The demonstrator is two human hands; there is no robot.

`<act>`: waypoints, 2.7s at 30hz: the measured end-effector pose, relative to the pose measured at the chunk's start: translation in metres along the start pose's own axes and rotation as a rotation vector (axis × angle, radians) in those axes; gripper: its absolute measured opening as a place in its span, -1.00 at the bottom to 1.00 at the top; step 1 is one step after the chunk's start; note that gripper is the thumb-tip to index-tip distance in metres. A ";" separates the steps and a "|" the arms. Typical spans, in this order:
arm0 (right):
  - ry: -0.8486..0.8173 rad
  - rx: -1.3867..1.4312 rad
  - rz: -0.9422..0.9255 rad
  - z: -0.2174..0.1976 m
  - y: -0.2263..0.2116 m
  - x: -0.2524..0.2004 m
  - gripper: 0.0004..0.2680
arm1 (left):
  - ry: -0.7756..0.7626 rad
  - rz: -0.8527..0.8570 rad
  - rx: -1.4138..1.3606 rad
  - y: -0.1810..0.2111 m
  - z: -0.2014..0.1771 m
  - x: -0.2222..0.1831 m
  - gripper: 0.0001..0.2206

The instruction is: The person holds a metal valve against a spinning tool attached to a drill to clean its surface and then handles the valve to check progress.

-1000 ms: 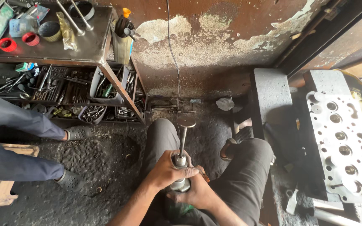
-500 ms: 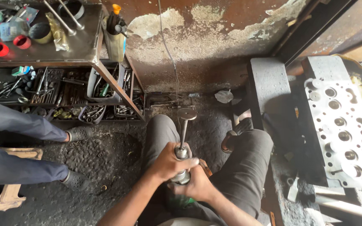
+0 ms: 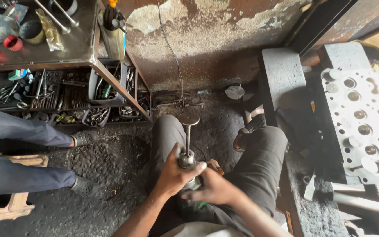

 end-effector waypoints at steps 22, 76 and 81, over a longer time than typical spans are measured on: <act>0.610 0.962 -0.348 -0.127 -0.105 0.014 -0.68 | -0.658 -0.002 -0.146 0.015 0.035 -0.025 -0.78; 0.933 0.622 -0.132 -0.106 -0.074 -0.066 -0.66 | -0.847 -0.036 -0.328 -0.007 0.042 -0.009 -0.58; 0.841 0.526 -0.190 -0.082 -0.075 -0.045 -0.69 | -0.962 -0.092 -0.295 -0.010 0.034 -0.002 -0.89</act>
Point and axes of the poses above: each hand's wrist, its own x-axis towards the middle knuckle, its own z-axis out of the palm, y = z × x, the point moved 4 cm from there along x, towards the middle knuckle, and after that the axes turned 12 degrees about -x, right-handed, at the moved point
